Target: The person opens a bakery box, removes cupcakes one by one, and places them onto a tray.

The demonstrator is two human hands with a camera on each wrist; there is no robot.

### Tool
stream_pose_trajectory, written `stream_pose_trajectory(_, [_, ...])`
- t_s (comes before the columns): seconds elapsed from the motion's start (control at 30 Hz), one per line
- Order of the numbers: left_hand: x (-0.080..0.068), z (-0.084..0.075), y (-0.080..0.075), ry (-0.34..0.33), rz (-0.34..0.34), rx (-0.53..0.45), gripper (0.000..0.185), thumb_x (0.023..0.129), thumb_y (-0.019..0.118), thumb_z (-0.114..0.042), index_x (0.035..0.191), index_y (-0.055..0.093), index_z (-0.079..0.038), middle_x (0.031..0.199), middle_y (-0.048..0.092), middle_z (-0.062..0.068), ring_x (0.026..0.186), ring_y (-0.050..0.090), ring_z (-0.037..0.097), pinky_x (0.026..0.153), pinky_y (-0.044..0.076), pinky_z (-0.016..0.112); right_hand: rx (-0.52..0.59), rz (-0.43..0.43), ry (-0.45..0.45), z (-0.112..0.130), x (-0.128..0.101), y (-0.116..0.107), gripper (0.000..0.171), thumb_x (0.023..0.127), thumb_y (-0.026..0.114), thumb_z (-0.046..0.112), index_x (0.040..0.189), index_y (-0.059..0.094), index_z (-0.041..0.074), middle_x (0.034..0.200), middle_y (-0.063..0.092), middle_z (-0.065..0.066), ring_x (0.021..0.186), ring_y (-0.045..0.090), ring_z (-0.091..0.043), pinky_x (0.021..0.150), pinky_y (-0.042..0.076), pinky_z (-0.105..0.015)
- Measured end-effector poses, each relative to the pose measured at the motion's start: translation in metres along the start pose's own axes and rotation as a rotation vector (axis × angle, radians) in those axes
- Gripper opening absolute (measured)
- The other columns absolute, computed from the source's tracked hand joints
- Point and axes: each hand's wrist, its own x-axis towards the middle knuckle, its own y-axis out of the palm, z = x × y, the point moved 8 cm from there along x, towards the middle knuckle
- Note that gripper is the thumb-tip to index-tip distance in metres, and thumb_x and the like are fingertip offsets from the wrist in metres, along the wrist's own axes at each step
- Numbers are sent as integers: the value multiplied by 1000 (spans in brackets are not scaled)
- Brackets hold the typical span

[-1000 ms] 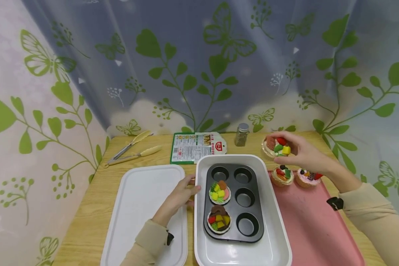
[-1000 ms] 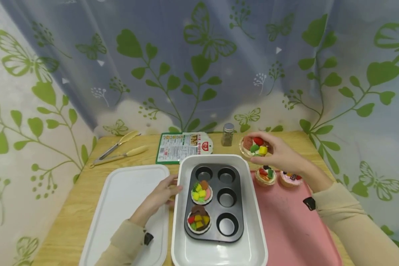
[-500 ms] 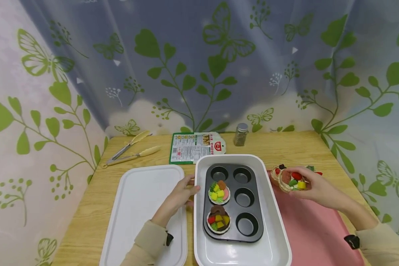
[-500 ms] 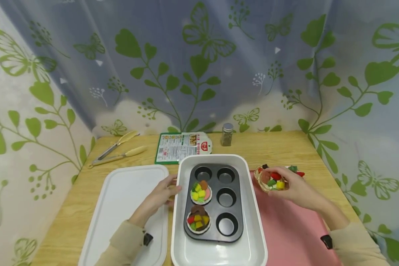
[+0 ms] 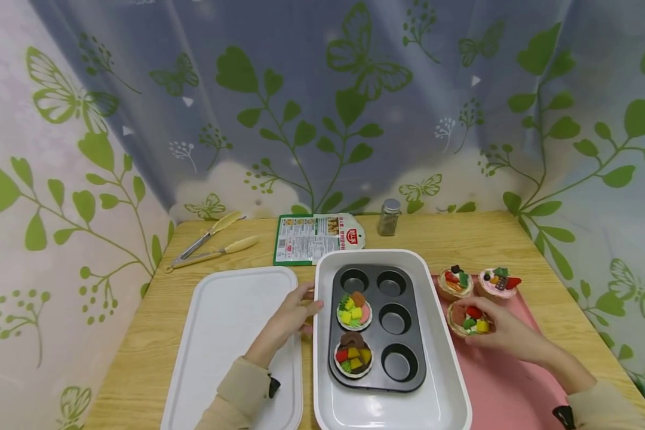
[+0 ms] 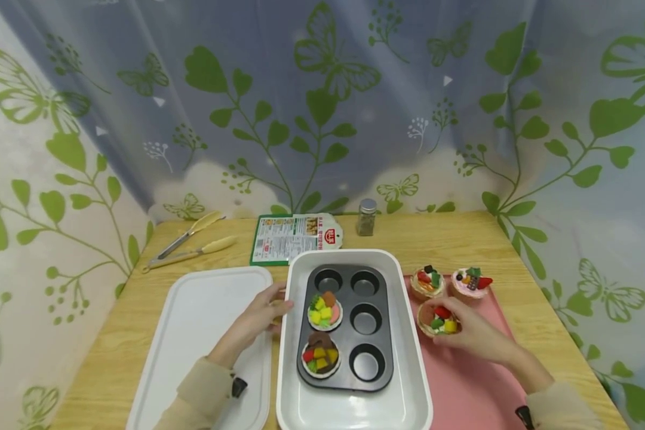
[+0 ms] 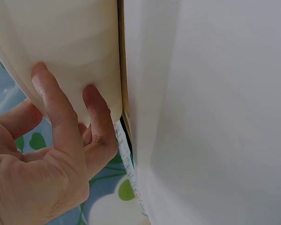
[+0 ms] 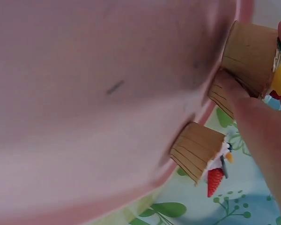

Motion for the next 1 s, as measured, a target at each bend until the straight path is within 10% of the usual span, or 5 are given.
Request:
stream_pose_trajectory(0.43, [-1, -1, 0, 10, 5, 1, 54, 107, 60, -17, 158, 44, -8, 145, 56, 24, 100, 70, 22, 64, 60, 29, 79, 46, -5, -10, -2, 5, 66, 91, 83, 21, 149, 51, 15, 144, 55, -10, 118, 50, 13, 90, 52, -15])
stream_pose_trajectory(0.77, [-2, -1, -3, 1, -8, -5, 53, 107, 60, -16, 158, 45, -9, 146, 56, 23, 99, 69, 22, 62, 58, 28, 38, 17, -197, 72, 18, -50, 66, 95, 78, 10, 154, 48, 11, 152, 50, 8, 130, 49, 16, 99, 53, -14])
stream_pose_trajectory(1.0, [-2, 0, 1, 1, -11, -23, 52, 107, 60, -17, 157, 47, -10, 144, 57, 22, 100, 70, 24, 63, 59, 29, -170, 135, -187, 138, 62, -28, 76, 94, 82, 30, 158, 43, 21, 159, 48, -9, 142, 52, -31, 110, 49, -62])
